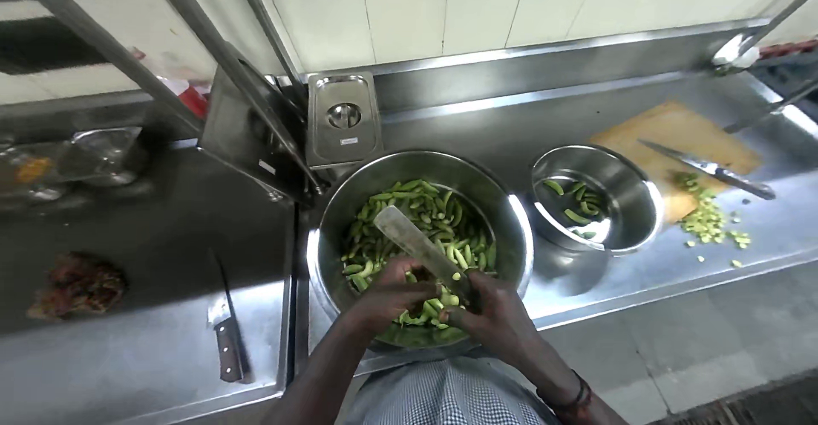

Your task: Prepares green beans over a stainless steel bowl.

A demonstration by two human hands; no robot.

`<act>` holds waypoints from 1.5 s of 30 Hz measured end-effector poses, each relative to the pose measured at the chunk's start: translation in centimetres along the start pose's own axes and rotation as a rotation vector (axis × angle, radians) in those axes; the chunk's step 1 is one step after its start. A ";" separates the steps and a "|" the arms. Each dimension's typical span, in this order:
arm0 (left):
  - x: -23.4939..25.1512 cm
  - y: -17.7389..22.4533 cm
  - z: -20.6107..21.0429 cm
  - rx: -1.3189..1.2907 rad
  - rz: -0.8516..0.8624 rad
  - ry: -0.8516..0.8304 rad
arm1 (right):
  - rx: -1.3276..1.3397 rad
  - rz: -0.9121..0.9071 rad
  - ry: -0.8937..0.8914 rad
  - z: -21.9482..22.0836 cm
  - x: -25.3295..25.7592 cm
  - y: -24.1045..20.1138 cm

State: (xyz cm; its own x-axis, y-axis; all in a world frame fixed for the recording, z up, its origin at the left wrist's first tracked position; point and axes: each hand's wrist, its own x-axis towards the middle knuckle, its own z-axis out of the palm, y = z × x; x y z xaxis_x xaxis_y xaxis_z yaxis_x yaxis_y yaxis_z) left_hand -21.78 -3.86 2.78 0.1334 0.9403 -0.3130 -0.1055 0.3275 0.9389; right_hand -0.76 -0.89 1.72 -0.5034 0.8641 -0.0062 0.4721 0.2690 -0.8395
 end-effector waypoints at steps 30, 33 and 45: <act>-0.9 -1.4 0.9 -0.160 0.083 0.206 | -0.050 -0.089 0.109 0.1 0.3 0.6; -1.1 -1.3 0.8 -0.055 0.122 0.158 | -0.040 -0.047 0.146 -0.2 0.7 1.0; -1.5 -1.7 1.5 0.238 0.282 0.124 | 0.097 -0.008 -0.015 0.0 0.5 0.0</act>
State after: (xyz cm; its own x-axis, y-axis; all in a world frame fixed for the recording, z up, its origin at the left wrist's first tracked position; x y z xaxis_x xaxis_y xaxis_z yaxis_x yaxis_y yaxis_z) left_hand -20.33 -5.99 1.90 0.0102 0.9992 -0.0393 0.1129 0.0379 0.9929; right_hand -1.04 -0.46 1.74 -0.5181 0.8553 -0.0071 0.3963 0.2327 -0.8882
